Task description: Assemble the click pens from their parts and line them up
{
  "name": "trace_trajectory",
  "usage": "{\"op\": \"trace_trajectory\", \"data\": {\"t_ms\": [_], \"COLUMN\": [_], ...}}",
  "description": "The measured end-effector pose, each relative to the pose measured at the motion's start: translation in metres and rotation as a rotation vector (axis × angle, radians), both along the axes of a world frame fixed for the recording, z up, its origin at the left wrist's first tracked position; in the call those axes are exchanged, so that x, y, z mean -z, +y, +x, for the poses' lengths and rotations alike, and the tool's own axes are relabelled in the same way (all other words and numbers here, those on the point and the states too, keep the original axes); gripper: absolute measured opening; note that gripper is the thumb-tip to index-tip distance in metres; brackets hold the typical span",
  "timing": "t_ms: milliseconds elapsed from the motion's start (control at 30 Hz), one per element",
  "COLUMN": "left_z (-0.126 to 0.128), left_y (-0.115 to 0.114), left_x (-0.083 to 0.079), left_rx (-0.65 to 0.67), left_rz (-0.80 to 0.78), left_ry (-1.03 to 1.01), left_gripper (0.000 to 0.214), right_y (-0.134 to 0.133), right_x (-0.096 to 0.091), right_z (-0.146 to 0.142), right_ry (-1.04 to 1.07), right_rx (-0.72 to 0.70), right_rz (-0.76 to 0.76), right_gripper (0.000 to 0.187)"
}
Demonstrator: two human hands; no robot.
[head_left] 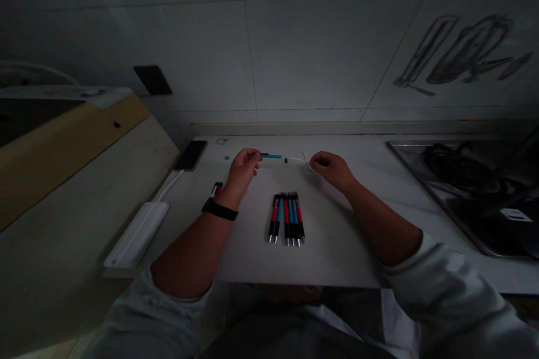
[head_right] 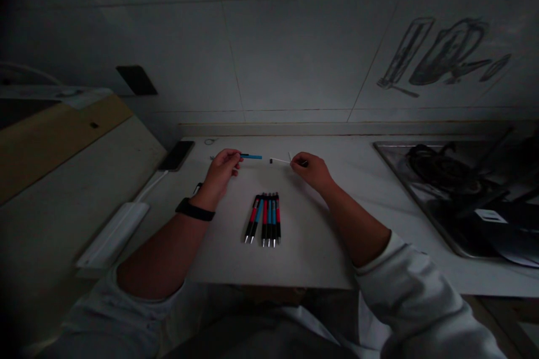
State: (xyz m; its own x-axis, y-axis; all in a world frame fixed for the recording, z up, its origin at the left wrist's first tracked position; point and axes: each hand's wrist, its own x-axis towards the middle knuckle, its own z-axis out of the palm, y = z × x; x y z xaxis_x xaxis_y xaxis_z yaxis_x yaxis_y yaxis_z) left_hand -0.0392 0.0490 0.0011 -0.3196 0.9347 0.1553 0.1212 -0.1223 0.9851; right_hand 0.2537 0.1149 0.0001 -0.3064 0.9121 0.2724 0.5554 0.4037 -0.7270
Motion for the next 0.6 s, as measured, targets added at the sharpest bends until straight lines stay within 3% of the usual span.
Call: {"op": "trace_trajectory", "data": {"t_ms": [167,333,600], "left_z": [0.003,0.008,0.012], "left_y": [-0.003,-0.009,-0.016], "left_x": [0.001,0.003,-0.004], "left_rx": [0.027,0.091,0.168], "left_rz": [0.092,0.163,0.228], "left_ry": [0.331,0.646,0.808], "left_gripper": [0.012,0.011,0.016], "right_y": [-0.001,-0.004,-0.006], "right_x": [0.002,0.002,0.003], "right_z": [0.003,0.0,-0.002], "right_ry": [-0.207,-0.285,-0.314], "right_rx": [-0.008,-0.025,-0.03], "right_rz": [0.15,0.162,0.163], "right_gripper": [0.014,0.013,0.012]}}
